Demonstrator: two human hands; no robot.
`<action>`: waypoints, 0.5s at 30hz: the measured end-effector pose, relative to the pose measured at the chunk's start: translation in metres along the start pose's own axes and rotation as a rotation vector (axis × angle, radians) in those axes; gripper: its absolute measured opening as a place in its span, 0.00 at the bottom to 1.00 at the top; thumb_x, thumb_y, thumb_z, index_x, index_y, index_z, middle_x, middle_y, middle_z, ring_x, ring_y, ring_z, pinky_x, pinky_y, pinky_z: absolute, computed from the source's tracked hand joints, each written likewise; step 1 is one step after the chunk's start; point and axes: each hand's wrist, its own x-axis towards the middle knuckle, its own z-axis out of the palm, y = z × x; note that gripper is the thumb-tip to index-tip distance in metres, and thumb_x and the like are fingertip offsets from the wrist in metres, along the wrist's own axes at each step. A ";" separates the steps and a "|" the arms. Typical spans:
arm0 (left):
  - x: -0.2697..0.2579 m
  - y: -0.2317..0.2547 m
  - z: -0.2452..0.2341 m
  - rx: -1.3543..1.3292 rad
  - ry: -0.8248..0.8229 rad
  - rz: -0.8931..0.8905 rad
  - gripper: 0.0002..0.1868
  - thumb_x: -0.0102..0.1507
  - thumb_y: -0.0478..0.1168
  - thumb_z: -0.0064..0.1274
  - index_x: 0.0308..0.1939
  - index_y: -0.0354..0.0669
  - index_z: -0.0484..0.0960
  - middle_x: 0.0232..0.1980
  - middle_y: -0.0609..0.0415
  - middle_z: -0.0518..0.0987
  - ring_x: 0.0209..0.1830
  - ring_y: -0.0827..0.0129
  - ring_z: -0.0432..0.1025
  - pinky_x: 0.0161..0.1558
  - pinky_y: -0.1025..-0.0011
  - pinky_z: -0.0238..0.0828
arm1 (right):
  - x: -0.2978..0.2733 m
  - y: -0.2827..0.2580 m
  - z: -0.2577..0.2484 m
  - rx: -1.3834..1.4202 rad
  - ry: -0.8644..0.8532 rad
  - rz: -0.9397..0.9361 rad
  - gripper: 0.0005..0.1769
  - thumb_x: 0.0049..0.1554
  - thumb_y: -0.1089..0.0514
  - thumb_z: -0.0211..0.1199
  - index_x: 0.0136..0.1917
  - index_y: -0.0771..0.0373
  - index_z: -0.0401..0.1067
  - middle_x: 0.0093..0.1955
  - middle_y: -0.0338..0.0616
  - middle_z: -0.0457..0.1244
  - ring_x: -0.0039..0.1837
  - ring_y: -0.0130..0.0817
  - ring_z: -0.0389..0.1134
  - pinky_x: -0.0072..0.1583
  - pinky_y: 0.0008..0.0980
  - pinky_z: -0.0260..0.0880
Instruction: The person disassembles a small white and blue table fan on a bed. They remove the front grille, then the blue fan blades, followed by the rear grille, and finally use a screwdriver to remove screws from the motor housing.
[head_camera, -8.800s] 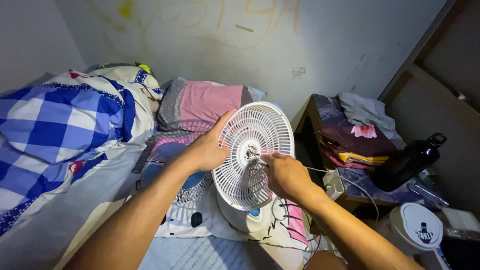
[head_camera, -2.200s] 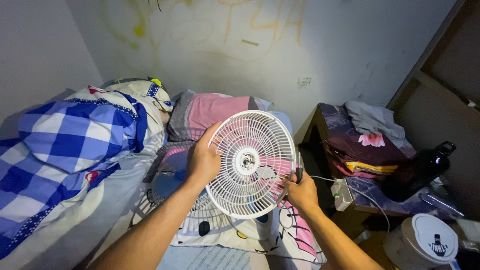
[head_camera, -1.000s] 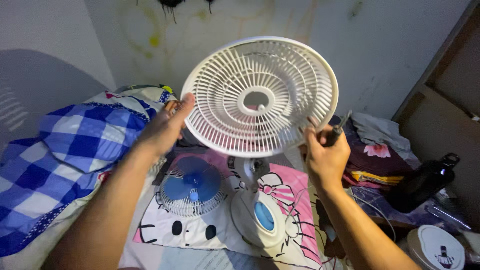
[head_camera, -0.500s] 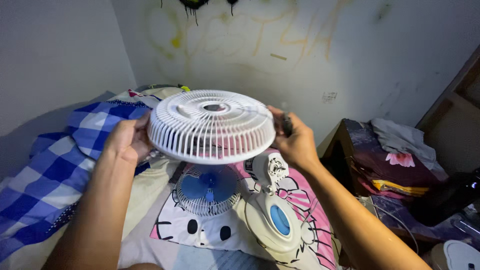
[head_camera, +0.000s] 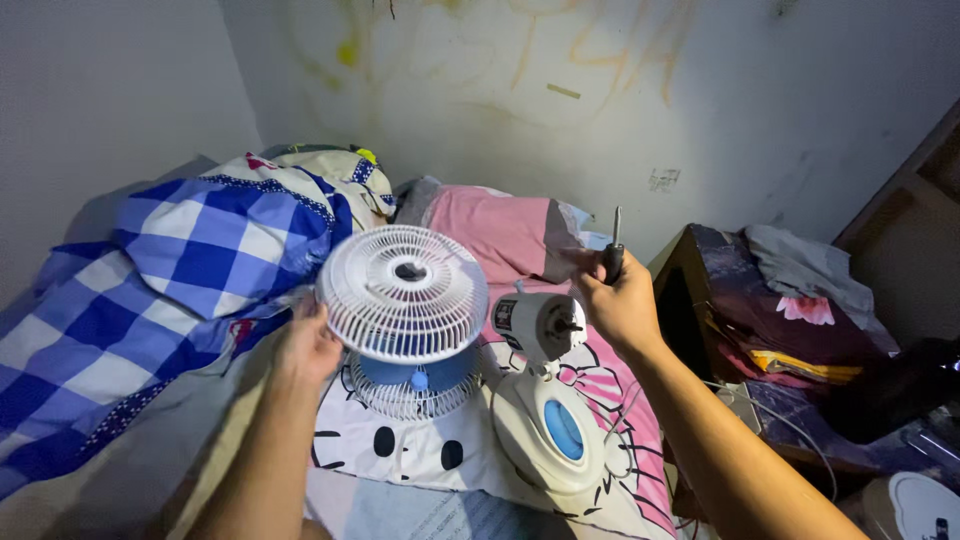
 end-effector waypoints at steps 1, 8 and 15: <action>0.005 -0.015 -0.012 0.010 -0.021 0.000 0.22 0.71 0.33 0.39 0.69 0.51 0.69 0.66 0.58 0.74 0.61 0.71 0.72 0.63 0.66 0.70 | 0.000 0.002 -0.001 0.039 0.007 0.045 0.12 0.56 0.72 0.59 0.36 0.64 0.59 0.44 0.28 0.69 0.38 0.21 0.58 0.40 0.26 0.61; 0.018 -0.083 -0.077 0.040 0.039 -0.080 0.21 0.73 0.36 0.35 0.71 0.52 0.67 0.66 0.58 0.73 0.60 0.68 0.71 0.61 0.64 0.72 | -0.011 0.028 -0.008 -0.143 -0.108 0.088 0.15 0.56 0.68 0.63 0.36 0.62 0.58 0.32 0.32 0.56 0.35 0.22 0.55 0.38 0.27 0.59; 0.003 -0.103 -0.109 0.050 0.120 -0.080 0.23 0.73 0.36 0.33 0.72 0.54 0.67 0.66 0.58 0.74 0.61 0.70 0.72 0.61 0.65 0.72 | -0.019 0.037 -0.017 -0.228 -0.141 0.067 0.05 0.54 0.66 0.66 0.40 0.59 0.72 0.32 0.28 0.56 0.37 0.18 0.55 0.40 0.23 0.60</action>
